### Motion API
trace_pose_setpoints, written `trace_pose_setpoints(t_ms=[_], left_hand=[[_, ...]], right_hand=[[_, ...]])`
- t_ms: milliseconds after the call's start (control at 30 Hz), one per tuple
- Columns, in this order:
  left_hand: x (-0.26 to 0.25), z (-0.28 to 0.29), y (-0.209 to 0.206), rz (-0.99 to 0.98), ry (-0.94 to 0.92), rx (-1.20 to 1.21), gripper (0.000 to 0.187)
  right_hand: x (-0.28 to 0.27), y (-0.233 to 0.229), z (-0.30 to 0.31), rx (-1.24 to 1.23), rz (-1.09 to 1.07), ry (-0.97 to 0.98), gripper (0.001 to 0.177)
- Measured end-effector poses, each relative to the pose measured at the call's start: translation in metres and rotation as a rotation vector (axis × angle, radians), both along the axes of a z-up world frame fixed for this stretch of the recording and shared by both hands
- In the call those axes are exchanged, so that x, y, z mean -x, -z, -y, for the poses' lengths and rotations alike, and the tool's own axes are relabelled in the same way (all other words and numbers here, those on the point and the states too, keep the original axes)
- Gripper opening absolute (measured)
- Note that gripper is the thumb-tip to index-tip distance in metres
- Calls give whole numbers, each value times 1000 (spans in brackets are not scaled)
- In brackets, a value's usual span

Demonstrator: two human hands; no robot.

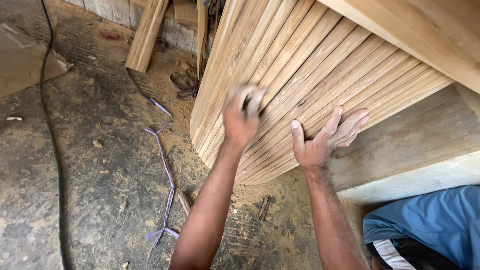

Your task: The person sands the vertical, fluted surface of a wooden table leg using a sanding block. They hold the leg with one hand while moving the sanding block up and down with the other. The person briefly pauses to inspect the sanding block before resuming the sanding process.

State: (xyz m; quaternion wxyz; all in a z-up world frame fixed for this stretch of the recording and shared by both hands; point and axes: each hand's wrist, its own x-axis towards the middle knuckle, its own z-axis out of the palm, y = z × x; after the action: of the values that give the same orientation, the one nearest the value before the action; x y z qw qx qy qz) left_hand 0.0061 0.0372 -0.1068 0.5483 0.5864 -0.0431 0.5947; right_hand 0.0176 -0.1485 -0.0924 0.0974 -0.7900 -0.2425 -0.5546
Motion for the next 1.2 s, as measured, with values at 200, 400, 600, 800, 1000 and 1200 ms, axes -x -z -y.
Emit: trace_pose_setpoints(t_ms=[200,400,600,800,1000,1200], left_hand=[[-10,5,34,-18,-11,117,12],[-10,12,-67,160,10,-94,18],[5,1,-4,-159,13,-23,34],[6,0,12,-395,94,92,36],[-1,15,-65,-311,-87,-170,38],[16,22,75,-612,-58,79,28]], right_hand=[[-1,-3,-2,-9,17,-29,90],[5,-2,-3,-30,-28,-1,87],[10,0,-3,-45,-54,-39,86],[2,-1,-5,-51,-13,-60,87],[4,0,-5,-55,-20,-26,85],[11,-3,-9,0,21,-56,83]])
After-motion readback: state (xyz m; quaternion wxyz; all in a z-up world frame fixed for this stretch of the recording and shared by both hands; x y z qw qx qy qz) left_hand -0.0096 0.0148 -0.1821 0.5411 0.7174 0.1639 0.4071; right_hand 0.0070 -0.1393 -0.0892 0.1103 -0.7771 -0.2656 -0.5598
